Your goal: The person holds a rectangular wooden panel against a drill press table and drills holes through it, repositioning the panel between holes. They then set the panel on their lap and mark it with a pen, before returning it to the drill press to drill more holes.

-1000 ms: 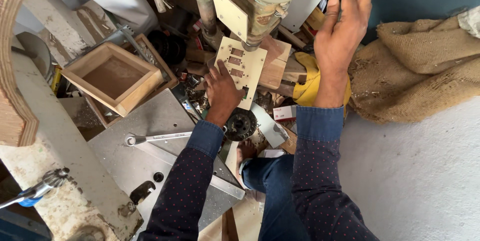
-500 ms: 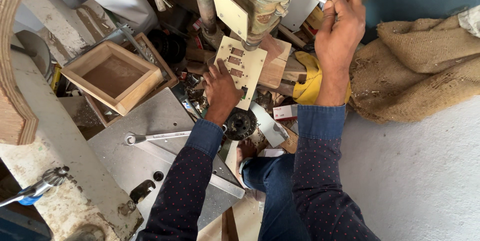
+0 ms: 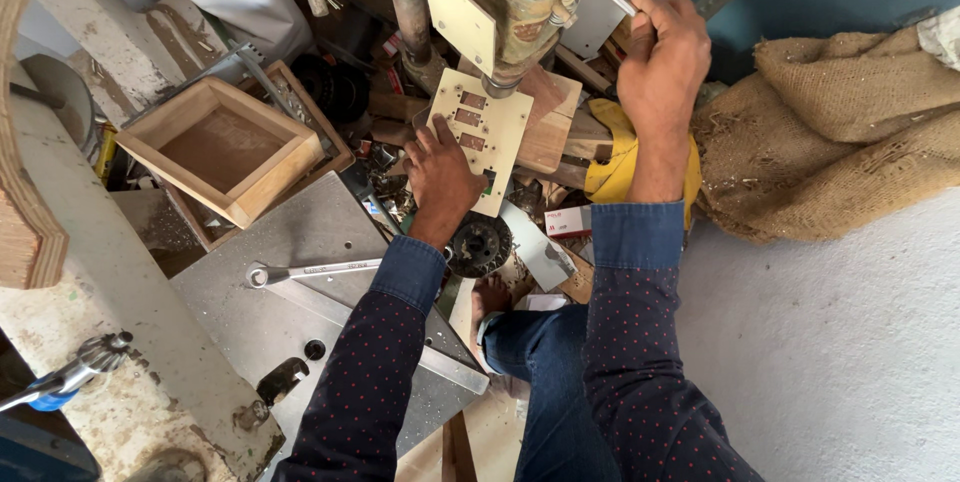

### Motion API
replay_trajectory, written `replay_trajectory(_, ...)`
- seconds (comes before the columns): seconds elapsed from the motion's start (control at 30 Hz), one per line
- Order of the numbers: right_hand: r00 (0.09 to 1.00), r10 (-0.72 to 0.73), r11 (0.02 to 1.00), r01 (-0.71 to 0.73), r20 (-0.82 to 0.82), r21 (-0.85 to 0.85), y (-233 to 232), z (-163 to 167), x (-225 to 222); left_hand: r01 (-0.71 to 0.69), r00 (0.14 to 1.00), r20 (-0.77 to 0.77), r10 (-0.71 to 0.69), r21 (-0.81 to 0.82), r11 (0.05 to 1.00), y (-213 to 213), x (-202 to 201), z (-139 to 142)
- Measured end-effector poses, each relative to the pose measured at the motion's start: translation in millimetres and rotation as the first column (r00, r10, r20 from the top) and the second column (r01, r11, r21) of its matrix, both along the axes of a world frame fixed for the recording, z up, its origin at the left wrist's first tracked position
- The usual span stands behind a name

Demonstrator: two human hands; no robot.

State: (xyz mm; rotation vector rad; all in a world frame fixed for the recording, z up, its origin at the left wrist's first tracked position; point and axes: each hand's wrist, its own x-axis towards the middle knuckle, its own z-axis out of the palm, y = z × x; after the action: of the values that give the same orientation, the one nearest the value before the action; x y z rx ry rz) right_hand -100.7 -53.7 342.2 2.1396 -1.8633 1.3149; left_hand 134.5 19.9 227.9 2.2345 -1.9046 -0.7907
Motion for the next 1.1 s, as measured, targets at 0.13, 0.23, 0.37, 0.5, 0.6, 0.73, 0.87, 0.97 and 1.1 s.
replay_trajectory(0.13,0.999,0.03,1.0,-0.03,0.031,0.003,-6.0,-11.4,-0.9,-0.008,1.0,0.004,0.008,-0.01,1.0,-0.1,-1.6,-2.9)
replay_trajectory(0.23,0.999,0.041,0.999,-0.041,-0.004,-0.01,-9.5,-21.3,-2.4,-0.012,1.0,0.007,0.012,-0.027,1.0,1.4,-2.7,-5.7)
replay_trajectory(0.37,0.998,0.066,0.998,-0.067,0.013,0.022,-14.8,-35.9,-3.5,0.012,1.0,0.015,-0.011,-0.052,0.999,2.7,-2.3,-7.6)
replay_trajectory(0.5,0.994,0.086,0.995,-0.089,0.074,0.035,-18.3,-48.9,-3.1,0.024,1.0,0.017,-0.024,0.007,1.0,0.5,-1.1,-6.7)
replay_trajectory(0.6,0.99,0.117,0.993,-0.117,0.078,0.001,-18.7,-53.5,-2.6,0.004,1.0,0.005,-0.004,0.009,1.0,-0.4,-1.8,-5.0)
replay_trajectory(0.73,0.983,0.147,0.989,-0.144,0.109,-0.037,-17.5,-54.2,1.9,-0.035,0.999,-0.009,0.034,-0.046,0.998,-0.7,-3.5,-2.6)
replay_trajectory(0.87,0.984,0.122,0.992,-0.121,0.132,-0.021,-18.2,-52.1,6.3,-0.015,0.999,0.03,0.018,-0.078,0.997,-1.7,-4.2,-0.8)
replay_trajectory(0.97,0.971,0.143,0.989,-0.146,0.192,0.002,-18.4,-51.6,7.4,-0.022,1.0,0.005,0.022,-0.043,0.999,-2.1,-3.8,-0.5)
replay_trajectory(1.1,0.981,0.112,0.993,-0.116,0.156,0.016,-18.5,-52.0,6.9,-0.018,1.0,0.003,0.018,-0.086,0.996,-0.9,-3.2,-1.1)
